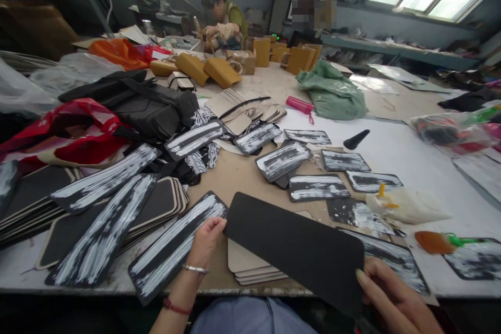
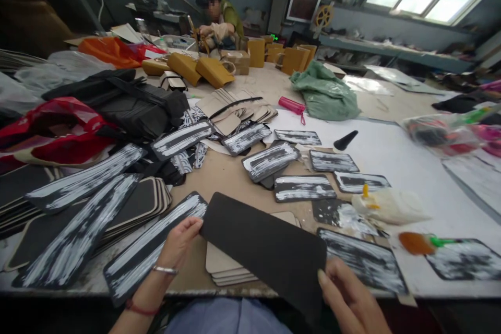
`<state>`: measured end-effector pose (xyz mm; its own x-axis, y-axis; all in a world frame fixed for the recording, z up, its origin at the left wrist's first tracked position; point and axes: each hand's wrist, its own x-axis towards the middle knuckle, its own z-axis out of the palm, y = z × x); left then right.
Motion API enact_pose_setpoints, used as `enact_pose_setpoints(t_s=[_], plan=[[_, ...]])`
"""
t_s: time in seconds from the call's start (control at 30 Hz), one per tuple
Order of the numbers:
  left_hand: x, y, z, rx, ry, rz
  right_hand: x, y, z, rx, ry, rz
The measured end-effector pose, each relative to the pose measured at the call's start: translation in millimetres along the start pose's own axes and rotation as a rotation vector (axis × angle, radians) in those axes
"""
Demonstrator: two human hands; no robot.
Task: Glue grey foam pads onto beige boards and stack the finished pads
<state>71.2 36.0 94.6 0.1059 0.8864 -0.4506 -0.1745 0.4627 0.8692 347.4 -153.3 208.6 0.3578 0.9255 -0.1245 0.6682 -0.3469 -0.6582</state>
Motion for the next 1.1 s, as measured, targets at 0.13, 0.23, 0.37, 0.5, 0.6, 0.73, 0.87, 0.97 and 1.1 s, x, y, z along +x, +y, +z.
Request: enact_pose_setpoints(t_s=[0.13, 0.23, 0.37, 0.5, 0.6, 0.73, 0.87, 0.97, 1.1], plan=[[-28, -24, -16.0, 0.17, 0.172, -0.097, 33, 38, 42, -0.014, 0.003, 0.075], [-36, -39, -9.8, 0.257, 0.268, -0.127, 55, 65, 66, -0.115, 0.052, 0.076], [-35, -51, 0.8, 0.391, 0.315, -0.102, 75, 87, 82, -0.286, 0.096, 0.091], [-35, -63, 3.5, 0.527, 0.315, -0.045, 89, 99, 91, -0.426, 0.045, 0.131], [-36, -71, 3.5, 0.641, 0.334, -0.06, 94, 105, 99, -0.498, -0.021, 0.185], [-36, -79, 3.0, 0.712, 0.353, -0.075, 97, 107, 103, -0.548, -0.102, 0.229], [-36, -84, 2.1, 0.728, 0.36, -0.066, 99, 105, 101, -0.556, -0.126, 0.248], [-36, -86, 2.1, 0.738, 0.367, -0.068, 100, 103, 100, -0.546, -0.135, 0.269], [-34, -87, 3.8, 0.742, 0.374, -0.063, 101, 101, 101, -0.573, -0.146, 0.29]])
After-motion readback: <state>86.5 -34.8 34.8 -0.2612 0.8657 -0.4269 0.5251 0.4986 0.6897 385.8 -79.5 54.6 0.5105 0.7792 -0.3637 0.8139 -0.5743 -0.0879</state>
